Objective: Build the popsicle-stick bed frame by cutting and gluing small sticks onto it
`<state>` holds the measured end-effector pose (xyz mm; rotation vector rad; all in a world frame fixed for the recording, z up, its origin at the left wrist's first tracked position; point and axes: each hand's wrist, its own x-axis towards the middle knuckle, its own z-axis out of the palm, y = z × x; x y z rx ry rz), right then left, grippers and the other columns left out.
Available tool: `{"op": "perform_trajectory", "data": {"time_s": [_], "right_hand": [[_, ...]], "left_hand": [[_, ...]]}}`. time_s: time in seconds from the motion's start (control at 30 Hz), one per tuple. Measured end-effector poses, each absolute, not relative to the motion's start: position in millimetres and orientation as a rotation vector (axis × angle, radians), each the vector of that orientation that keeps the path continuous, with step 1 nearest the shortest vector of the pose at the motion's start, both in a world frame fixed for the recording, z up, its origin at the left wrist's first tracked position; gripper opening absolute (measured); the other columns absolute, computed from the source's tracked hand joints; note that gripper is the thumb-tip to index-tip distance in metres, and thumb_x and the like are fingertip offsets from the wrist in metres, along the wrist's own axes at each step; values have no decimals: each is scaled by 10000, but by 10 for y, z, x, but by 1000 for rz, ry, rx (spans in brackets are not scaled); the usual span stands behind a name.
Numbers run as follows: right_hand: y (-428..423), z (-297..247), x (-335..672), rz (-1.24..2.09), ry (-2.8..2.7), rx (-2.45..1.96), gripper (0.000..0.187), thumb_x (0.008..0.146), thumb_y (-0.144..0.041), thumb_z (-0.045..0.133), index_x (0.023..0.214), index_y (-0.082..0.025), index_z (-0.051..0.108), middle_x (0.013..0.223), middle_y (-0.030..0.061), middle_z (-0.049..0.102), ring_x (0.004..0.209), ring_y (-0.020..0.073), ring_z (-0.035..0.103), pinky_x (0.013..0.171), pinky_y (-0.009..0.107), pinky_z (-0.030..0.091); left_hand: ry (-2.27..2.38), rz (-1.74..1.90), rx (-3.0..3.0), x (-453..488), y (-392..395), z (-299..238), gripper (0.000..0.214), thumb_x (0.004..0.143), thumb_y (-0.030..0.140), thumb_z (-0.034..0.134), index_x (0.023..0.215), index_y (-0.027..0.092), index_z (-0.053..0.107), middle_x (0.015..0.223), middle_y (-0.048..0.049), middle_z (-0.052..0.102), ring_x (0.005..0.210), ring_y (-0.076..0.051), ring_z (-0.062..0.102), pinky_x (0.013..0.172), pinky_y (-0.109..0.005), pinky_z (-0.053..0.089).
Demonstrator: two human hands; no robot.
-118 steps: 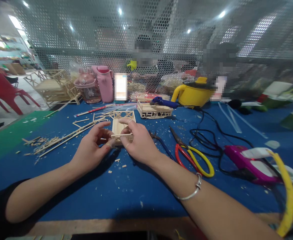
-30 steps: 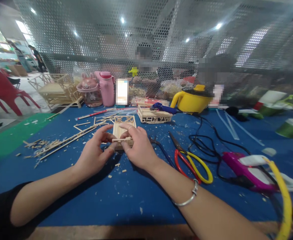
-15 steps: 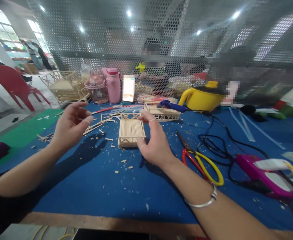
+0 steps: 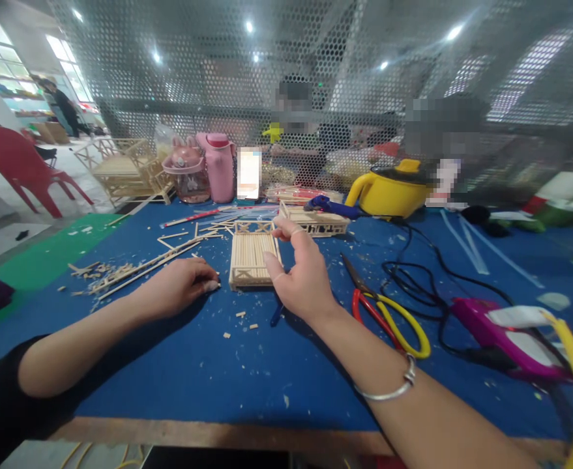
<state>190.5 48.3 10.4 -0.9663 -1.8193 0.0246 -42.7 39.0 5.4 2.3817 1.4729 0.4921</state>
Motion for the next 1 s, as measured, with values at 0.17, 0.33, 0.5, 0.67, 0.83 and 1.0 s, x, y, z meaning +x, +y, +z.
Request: {"op": "perform_trajectory", "data": {"time_s": [0.17, 0.33, 0.5, 0.67, 0.83, 1.0], "right_hand": [[376, 207, 1870, -232, -1916, -842, 246, 790, -205, 601, 1035, -217, 588, 921, 52, 662, 880, 201, 605, 863, 404, 449], [184, 302, 1778, -403, -2136, -625, 110, 778, -226, 650, 889, -224, 654, 803, -1, 683, 800, 167, 604, 1003, 474, 307], [101, 321, 1760, -435, -2260, -575, 60, 794, -220, 633, 835, -222, 677, 722, -26, 688, 746, 149, 579, 1013, 489, 279], [62, 334, 1745, -464, -2329, -680, 98, 820, -222, 587, 795, -218, 681, 698, -13, 683, 735, 158, 572, 987, 487, 291], [-6, 339, 1722, -420, -2341, -750, 118, 827, -208, 574, 756, -200, 668, 673, -8, 674, 711, 157, 568, 909, 446, 324], [11, 319, 1733, -433, -2302, -780, 134, 827, -201, 583, 714, -184, 653, 641, -13, 660, 680, 149, 566, 837, 405, 327]], "left_hand": [[1445, 910, 2102, -424, 304, 192, 237, 849, 376, 506, 812, 175, 625, 758, -22, 630, 691, -158, 545, 624, -270, 396], [1118, 914, 2091, -241, 107, 244, 211, 866, 320, 501, 755, 163, 587, 696, 10, 561, 652, -117, 481, 616, -244, 383], [1097, 887, 2141, -192, 51, 226, 192, 870, 278, 493, 739, 164, 575, 686, 14, 549, 648, -117, 474, 615, -245, 383], [1108, 862, 2118, -197, 78, 175, 201, 868, 306, 506, 747, 168, 588, 696, 6, 570, 660, -127, 499, 623, -252, 398], [1100, 861, 2096, -181, 62, 152, 215, 874, 314, 508, 747, 165, 598, 692, 5, 569, 659, -123, 499, 621, -251, 397], [1114, 1000, 2095, -163, 63, 134, 170, 874, 275, 513, 777, 169, 604, 733, 1, 585, 693, -120, 518, 668, -261, 417]]}}
